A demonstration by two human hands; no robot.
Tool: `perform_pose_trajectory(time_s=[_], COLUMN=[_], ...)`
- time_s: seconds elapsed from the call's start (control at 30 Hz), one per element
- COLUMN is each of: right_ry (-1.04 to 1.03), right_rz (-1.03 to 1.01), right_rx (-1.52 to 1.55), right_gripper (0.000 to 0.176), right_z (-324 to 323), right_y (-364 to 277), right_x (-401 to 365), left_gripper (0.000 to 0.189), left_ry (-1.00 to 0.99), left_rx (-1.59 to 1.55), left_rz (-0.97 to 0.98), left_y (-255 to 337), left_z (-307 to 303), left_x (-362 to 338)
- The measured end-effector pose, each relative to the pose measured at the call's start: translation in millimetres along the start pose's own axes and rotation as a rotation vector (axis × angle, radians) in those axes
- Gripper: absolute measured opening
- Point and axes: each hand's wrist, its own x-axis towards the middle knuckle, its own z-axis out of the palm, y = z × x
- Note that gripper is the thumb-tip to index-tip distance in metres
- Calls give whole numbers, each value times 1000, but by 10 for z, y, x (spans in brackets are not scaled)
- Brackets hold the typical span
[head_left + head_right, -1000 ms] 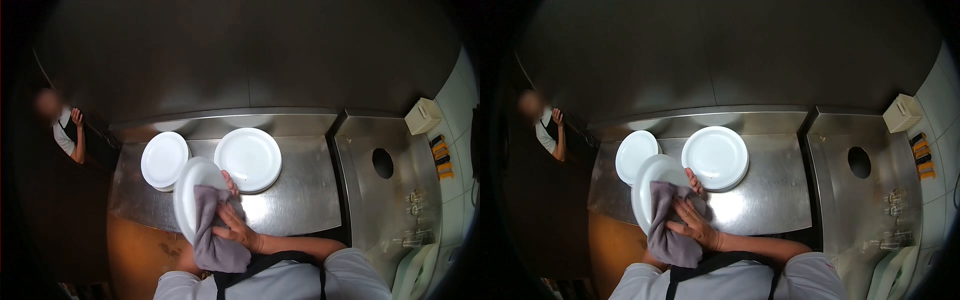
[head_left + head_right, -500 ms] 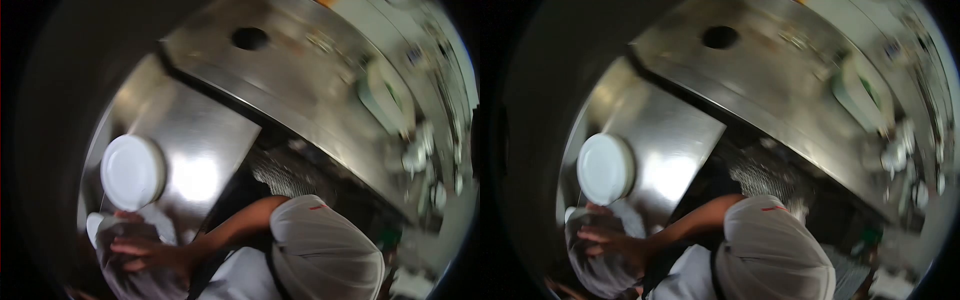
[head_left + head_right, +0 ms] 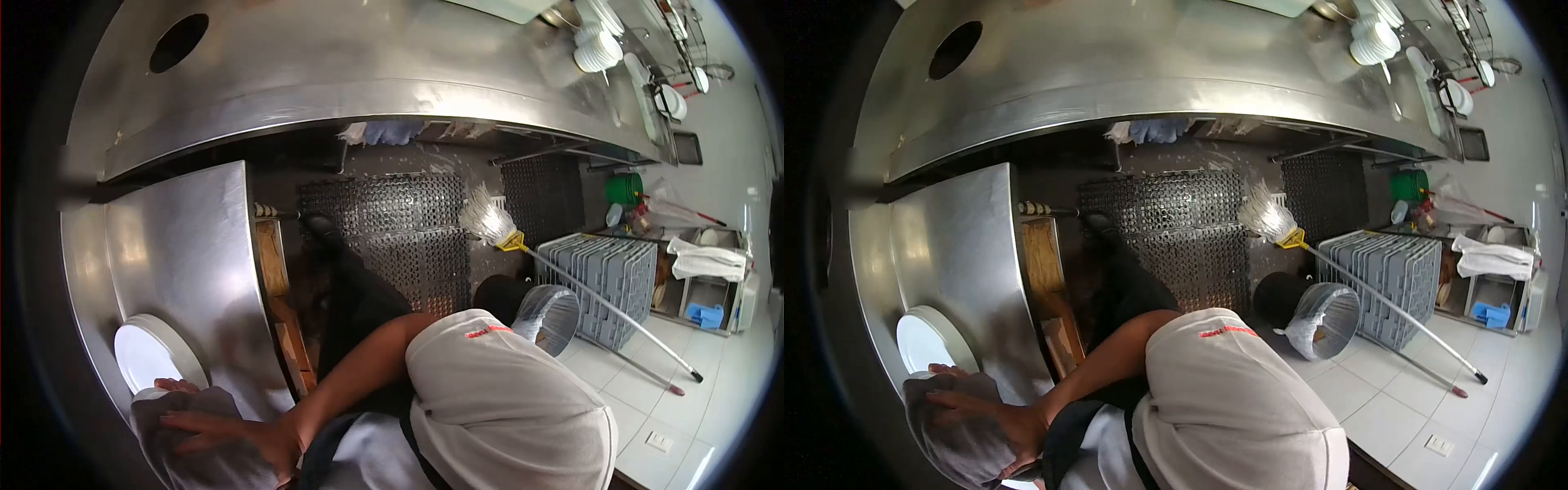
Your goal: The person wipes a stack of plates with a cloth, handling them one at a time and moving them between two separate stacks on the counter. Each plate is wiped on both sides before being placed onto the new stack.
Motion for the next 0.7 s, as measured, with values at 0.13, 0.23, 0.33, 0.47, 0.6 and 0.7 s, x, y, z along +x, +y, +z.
perform_pose_trajectory(time_s=[0.13,0.23,0.33,0.47,0.6,0.7], right_ry=[50,96,17,-5,81,27], right_rz=[-83,-81,14,113,-5,7], right_rx=[-97,-170,-35,-143,-109,-94], right_gripper=[122,125,126,124,119,120], right_z=[14,222,86,266,338,317], right_y=[-7,185,100,246,274,269], right_x=[4,-65,-52,-124,-145,-135], left_gripper=[52,53,54,55,56,57], left_ry=[-25,-31,-35,-37,-37,-48], left_rx=[32,55,72,85,91,90], left_rz=[-37,-50,-60,-66,-69,-78], left_y=[-50,-51,-32,-22,-15,-25], left_z=[70,99,110,133,152,183], left_x=[21,26,12,7,-24,-9])
